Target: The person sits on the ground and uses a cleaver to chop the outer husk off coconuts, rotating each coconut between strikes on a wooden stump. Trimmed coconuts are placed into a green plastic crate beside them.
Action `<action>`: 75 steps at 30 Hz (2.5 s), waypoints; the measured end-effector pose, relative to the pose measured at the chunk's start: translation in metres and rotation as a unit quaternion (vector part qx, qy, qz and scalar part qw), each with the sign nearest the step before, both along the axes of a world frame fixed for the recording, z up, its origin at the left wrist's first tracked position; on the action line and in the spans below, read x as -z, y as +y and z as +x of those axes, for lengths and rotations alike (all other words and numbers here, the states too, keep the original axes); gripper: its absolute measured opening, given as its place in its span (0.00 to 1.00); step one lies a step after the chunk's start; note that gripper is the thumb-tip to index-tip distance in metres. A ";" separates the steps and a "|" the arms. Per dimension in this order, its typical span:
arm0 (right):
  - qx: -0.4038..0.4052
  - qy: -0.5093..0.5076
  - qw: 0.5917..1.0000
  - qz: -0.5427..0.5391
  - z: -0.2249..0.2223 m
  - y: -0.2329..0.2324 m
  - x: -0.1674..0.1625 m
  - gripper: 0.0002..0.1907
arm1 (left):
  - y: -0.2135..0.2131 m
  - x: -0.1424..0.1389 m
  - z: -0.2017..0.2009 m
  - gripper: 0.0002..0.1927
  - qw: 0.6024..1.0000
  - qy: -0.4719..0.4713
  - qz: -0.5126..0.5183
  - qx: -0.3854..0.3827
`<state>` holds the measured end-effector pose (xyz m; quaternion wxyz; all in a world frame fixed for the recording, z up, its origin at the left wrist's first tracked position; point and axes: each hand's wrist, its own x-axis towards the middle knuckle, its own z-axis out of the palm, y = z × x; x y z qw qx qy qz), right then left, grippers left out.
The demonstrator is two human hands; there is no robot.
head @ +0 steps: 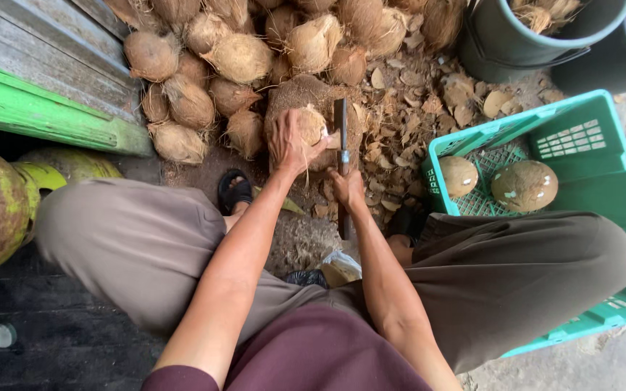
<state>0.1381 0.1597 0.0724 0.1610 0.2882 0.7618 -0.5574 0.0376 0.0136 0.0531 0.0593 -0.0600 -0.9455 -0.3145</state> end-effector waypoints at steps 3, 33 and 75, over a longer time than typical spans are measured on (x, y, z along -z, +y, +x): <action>-0.001 0.019 1.000 -0.024 0.001 -0.001 -0.003 0.18 | -0.005 -0.015 0.004 0.47 0.999 0.023 0.015 -0.037; 0.185 0.140 0.970 -0.068 -0.010 0.087 -0.010 0.14 | -0.025 0.000 -0.024 0.48 0.960 -0.131 0.232 0.089; 0.064 0.321 0.944 -0.042 -0.006 0.005 -0.037 0.19 | 0.014 0.022 -0.049 0.18 0.966 -0.097 0.211 -0.111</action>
